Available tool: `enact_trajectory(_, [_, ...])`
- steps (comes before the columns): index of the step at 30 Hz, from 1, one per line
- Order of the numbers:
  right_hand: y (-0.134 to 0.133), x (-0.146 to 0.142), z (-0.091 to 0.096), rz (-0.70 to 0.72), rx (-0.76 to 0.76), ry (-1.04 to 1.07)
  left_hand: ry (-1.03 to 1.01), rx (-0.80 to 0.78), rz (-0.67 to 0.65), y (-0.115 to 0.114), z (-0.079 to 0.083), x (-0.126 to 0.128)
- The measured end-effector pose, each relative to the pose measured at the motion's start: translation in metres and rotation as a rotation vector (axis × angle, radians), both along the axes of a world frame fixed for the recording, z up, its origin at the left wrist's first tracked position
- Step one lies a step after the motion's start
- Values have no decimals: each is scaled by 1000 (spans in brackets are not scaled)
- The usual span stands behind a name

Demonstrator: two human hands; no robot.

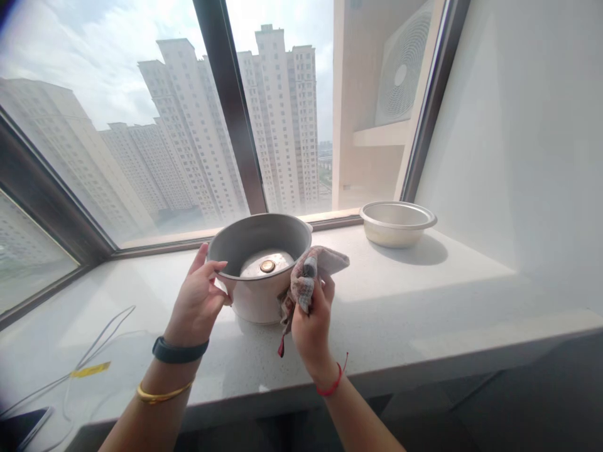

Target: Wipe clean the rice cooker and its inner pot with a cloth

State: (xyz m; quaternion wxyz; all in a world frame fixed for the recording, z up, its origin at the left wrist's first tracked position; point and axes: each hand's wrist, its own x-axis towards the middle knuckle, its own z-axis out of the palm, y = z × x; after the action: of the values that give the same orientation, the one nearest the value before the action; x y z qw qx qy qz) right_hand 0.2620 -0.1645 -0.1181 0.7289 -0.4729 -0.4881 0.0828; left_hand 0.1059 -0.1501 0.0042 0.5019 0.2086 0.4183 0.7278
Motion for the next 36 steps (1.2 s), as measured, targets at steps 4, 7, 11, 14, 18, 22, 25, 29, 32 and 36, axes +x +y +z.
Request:
enact_trajectory(4, [18,12,9,36,86,6,29,12,-29,-19,-6,11])
enact_trajectory(7, [3,-5,5,-23,130,-101,29,20,-84,-31,-12,18])
enact_trajectory(11, [-28,-46,-18,73,90,-374,34,37,-133,-36,-23,19])
enact_trajectory(14, [-37,-59,-35,36,42,-585,278,94,-137,-30,-34,9])
enact_trajectory(18, [-37,-36,-45,-61,-67,-844,1013,268,117,-21,-42,-1])
enact_trajectory(22, [-39,11,-37,-20,-337,-1126,1561,380,62,-15,-33,14])
enact_trajectory(25, [-37,49,-24,124,-492,-1232,1769,364,48,-12,-25,30])
enact_trajectory(29, [-26,106,-13,102,-688,-1281,1858,327,92,-9,-21,28])
enact_trajectory(32, [-17,159,-14,-39,-803,-1264,1804,362,131,-1,-21,8])
enact_trajectory(36, [-9,236,-22,-301,-923,-1183,1645,510,126,17,-22,-36])
